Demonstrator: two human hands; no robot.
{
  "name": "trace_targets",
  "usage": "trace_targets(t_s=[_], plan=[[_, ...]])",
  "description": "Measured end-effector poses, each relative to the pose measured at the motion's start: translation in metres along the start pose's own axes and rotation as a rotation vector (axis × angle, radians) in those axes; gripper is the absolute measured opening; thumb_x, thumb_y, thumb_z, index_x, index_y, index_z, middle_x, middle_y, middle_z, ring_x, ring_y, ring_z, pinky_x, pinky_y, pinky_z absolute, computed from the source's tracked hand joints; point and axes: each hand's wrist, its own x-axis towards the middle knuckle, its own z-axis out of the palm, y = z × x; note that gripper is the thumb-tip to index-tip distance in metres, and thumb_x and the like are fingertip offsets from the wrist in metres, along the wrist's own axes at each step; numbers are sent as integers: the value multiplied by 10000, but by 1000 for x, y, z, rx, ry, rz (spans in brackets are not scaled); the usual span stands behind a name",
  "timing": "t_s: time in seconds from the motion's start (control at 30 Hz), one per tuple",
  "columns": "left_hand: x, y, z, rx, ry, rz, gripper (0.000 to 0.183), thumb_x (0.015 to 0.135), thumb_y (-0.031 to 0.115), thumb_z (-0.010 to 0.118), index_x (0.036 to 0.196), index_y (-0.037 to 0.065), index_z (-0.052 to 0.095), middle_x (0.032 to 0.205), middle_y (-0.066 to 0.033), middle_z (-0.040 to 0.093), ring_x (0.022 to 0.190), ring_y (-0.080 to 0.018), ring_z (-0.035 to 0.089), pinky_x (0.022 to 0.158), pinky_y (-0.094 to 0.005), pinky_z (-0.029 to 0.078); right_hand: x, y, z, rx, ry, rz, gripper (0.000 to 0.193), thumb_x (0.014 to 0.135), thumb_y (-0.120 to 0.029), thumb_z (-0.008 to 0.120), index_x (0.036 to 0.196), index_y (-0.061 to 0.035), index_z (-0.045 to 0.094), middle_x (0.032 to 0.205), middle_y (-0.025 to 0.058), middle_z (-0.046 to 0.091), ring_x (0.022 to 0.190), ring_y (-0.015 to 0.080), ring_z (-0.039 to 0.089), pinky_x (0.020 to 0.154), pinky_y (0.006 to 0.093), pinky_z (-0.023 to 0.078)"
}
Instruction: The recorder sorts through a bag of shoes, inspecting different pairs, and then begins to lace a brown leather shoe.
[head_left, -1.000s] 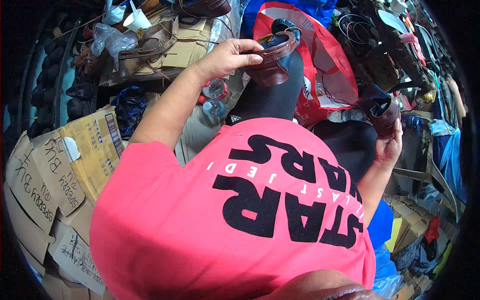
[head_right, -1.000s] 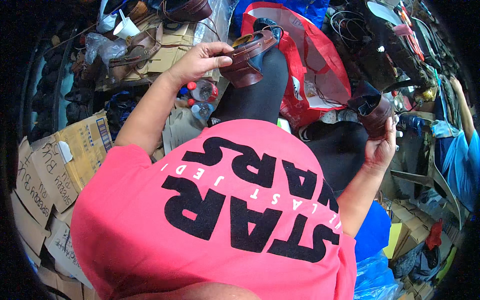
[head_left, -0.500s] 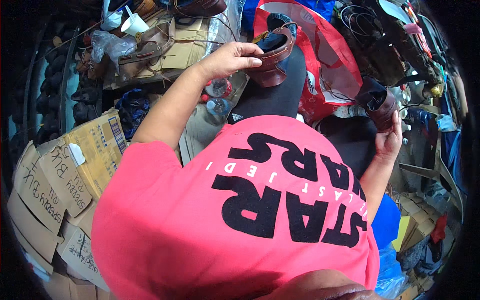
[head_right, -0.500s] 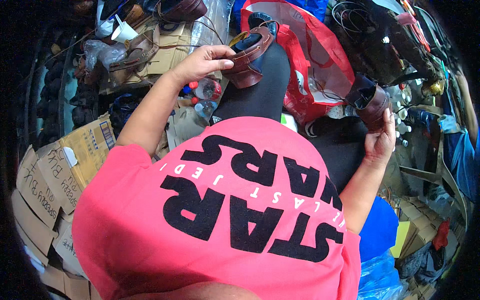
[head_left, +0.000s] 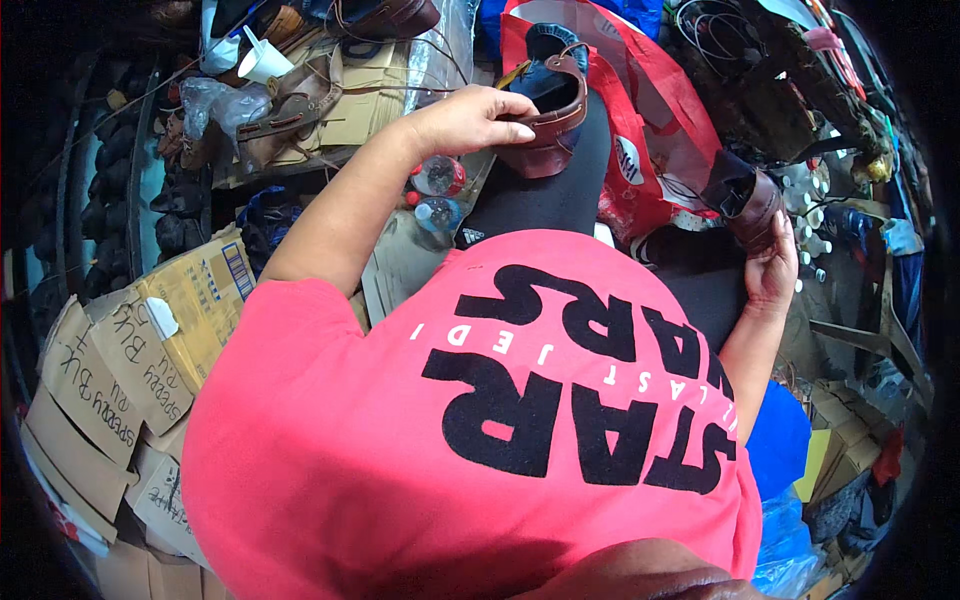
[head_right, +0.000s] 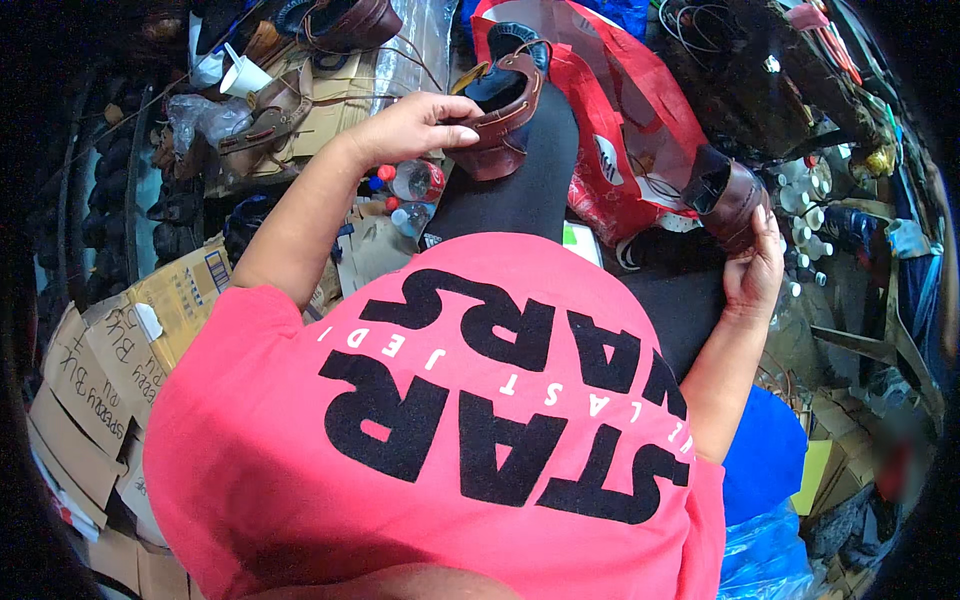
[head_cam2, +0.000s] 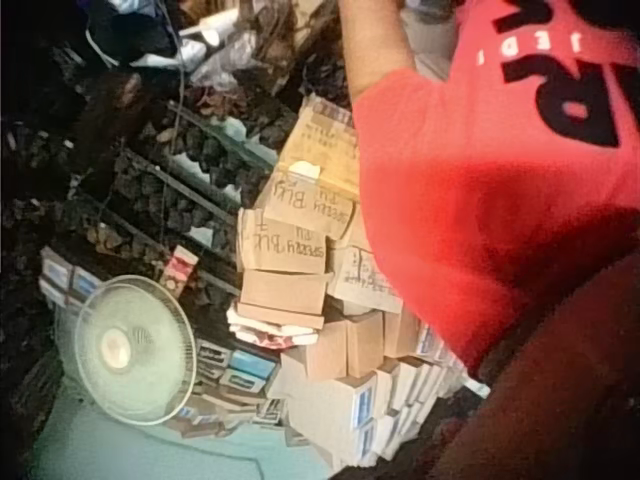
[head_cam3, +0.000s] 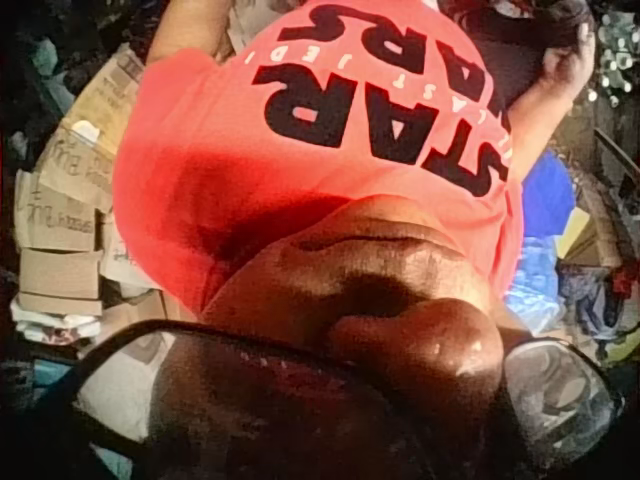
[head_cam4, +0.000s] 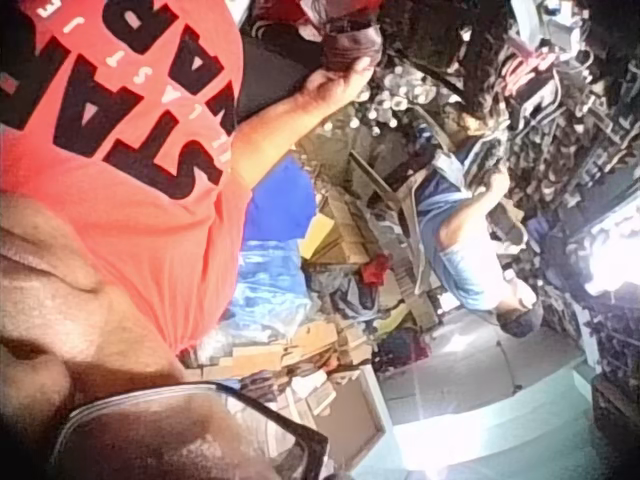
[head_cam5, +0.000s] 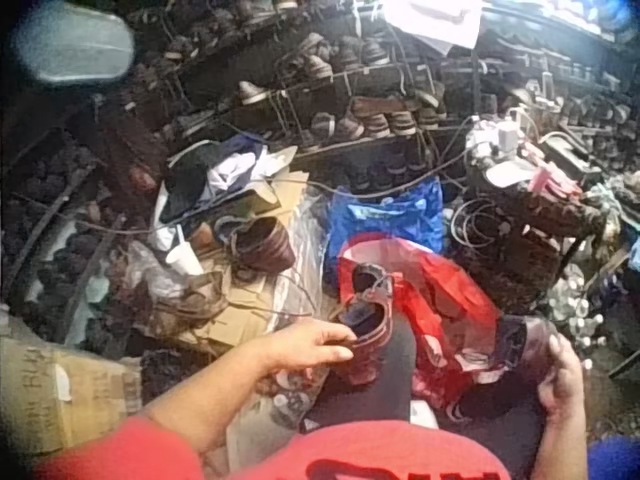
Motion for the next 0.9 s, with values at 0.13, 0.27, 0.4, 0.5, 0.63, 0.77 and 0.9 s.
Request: trace_targets(t_s=[0.13,0.27,0.4,0.5,0.63,0.77,0.9], plan=[[5,18,17,640,65,177,360,721,275,686,998,68,585,924,-126,594,888,-314,588,763,-383,457,1,1,2,-14,41,16,289,919,-133,496,1181,-14,509,1149,79,576,1057,180,555,925,334,425],[-2,34,37,780,94,297,272,671,225,720,861,76,597,793,-99,577,789,-307,593,712,-405,466,3,2,-1,-8,33,16,280,922,-131,492,1179,-21,512,1146,73,576,1056,170,553,925,325,422],[-10,44,60,938,64,339,236,664,201,710,810,66,583,758,-110,589,780,-311,600,716,-406,470,3,2,-2,-11,32,22,280,921,-129,493,1180,-22,511,1147,71,576,1064,163,547,929,320,417],[-9,48,63,938,59,291,241,666,205,708,811,59,583,766,-116,597,781,-308,603,723,-404,469,0,1,4,-32,32,31,280,921,-136,496,1176,-23,513,1141,66,578,1057,162,551,925,313,418],[-6,45,61,914,65,313,247,661,218,708,795,56,578,750,-120,598,768,-323,597,718,-415,465,-5,-5,6,-147,31,-37,276,896,-118,539,1156,-26,532,1122,68,584,1033,163,562,908,300,427],[-8,49,46,854,25,282,228,681,186,708,830,54,597,761,-127,607,774,-261,619,726,-370,473,-33,-44,27,-559,-1,-349,305,884,-79,560,1176,3,525,1097,73,593,970,137,568,864,254,428],[-35,66,9,-517,97,187,463,781,157,677,1168,-25,499,1033,-98,625,946,-186,608,860,-325,469,-98,-109,56,-931,-29,-272,291,869,-19,553,1152,38,515,1040,45,568,947,95,522,843,235,404]])
